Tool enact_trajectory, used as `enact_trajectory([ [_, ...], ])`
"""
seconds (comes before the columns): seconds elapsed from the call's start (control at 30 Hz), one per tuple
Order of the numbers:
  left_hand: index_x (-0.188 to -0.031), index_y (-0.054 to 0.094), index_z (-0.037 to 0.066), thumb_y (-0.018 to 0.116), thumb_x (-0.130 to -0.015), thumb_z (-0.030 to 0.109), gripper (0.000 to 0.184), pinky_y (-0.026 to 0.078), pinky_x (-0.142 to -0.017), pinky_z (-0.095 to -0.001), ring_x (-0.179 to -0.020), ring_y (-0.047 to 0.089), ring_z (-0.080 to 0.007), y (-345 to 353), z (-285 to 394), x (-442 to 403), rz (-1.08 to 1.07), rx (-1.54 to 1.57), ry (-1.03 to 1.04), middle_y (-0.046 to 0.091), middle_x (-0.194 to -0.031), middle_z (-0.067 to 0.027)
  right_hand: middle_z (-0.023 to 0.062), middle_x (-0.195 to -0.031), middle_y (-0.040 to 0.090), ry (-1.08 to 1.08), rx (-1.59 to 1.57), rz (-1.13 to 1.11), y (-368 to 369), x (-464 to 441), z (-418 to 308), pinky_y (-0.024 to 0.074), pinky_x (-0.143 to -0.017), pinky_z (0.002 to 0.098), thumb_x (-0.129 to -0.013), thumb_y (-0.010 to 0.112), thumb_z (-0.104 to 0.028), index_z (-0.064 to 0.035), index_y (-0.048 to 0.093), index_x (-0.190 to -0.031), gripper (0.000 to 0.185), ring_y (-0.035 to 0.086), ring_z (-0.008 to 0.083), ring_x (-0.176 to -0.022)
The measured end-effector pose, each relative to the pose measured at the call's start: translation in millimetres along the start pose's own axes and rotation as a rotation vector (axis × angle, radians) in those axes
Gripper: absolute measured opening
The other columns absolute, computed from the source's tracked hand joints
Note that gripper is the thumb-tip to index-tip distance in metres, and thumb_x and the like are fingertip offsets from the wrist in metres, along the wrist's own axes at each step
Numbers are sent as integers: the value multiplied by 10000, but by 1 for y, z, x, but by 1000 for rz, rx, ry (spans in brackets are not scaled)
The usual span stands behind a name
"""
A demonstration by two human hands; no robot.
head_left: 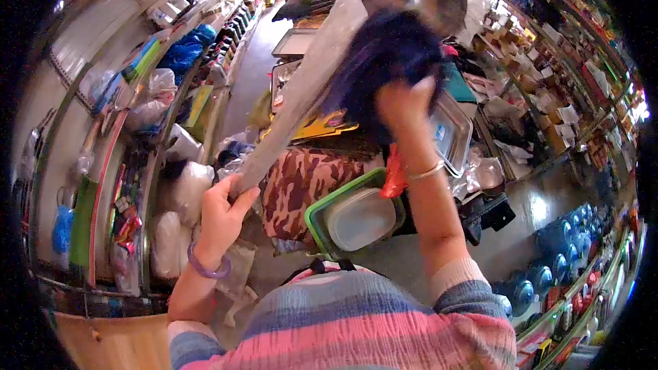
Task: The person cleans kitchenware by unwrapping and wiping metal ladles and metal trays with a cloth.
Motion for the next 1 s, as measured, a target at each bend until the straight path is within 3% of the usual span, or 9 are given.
enact_trajectory([
  [0.13,-976,582,-37,629,-801,106,231,436,-659,-236,-744,534,-77,-7,-2,1,38,9,0,616,-805,-39,74,-1171,519,52,-596,151,-50,-30,-4,470,-775,299,-880,453,-242,-30,452,-1199,383,538,196,-937],
  [0.23,-981,584,-18,628,-800,119,232,429,-634,-258,-717,540,-108,-10,-6,-2,86,22,-6,606,-796,-53,68,-1196,503,-56,-688,-436,-24,25,-68,390,-891,374,-858,455,-275,-54,454,-1208,414,507,221,-1006],
  [0.3,-984,586,-7,627,-797,127,234,428,-617,-287,-688,557,-154,-11,6,-5,202,-36,167,601,-789,-76,76,-1162,535,-680,-38,-662,6,63,-133,219,-1028,447,-757,553,-286,-80,523,-1149,444,464,295,-1087],
  [0.33,-983,588,-4,626,-795,125,232,430,-614,-298,-686,563,-182,-14,18,-4,251,-165,249,599,-789,-91,77,-1161,534,-818,115,-654,18,69,-133,227,-1022,441,-763,550,-290,-80,521,-1150,442,466,290,-1084],
  [0.43,-981,584,-6,622,-789,111,227,439,-644,-321,-717,578,-242,-21,45,0,355,-423,384,599,-816,-125,78,-1155,532,-807,287,-547,35,34,-96,252,-1003,424,-780,539,-304,-80,516,-1154,436,470,277,-1074],
  [0.53,-979,575,-20,622,-788,96,228,447,-725,-318,-798,581,-238,-27,33,3,329,-399,257,611,-871,-133,79,-1150,530,-581,303,-436,31,-28,-29,277,-984,406,-797,528,-317,-81,511,-1158,432,474,263,-1063],
  [0.63,-983,586,-5,618,-803,128,226,446,-597,-301,-649,575,-198,-24,37,-1,310,-297,329,588,-743,-88,80,-1145,527,-318,155,-252,-3,-62,15,302,-964,389,-814,517,-330,-81,505,-1161,428,478,249,-1053],
  [0.8,-1005,591,11,588,-848,188,237,389,-521,-216,-580,482,-55,-10,13,-10,136,44,-61,559,-681,1,81,-1136,523,377,-676,71,-58,-45,31,344,-932,360,-842,499,-352,-82,497,-1167,423,485,226,-1036],
  [1.0,-1025,591,8,560,-872,200,248,357,-509,-180,-583,459,-31,11,4,-17,174,402,-83,569,-708,15,83,-1125,519,1020,-1132,-106,4,42,-38,393,-894,326,-876,477,-379,-83,486,-1174,420,494,198,-1015],
])
Point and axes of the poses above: each hand's wrist, its own x-axis away from the middle knuckle, its own y-axis out of the palm, z = x × y, the point moved 8 cm from there along -x, towards the middle knuckle
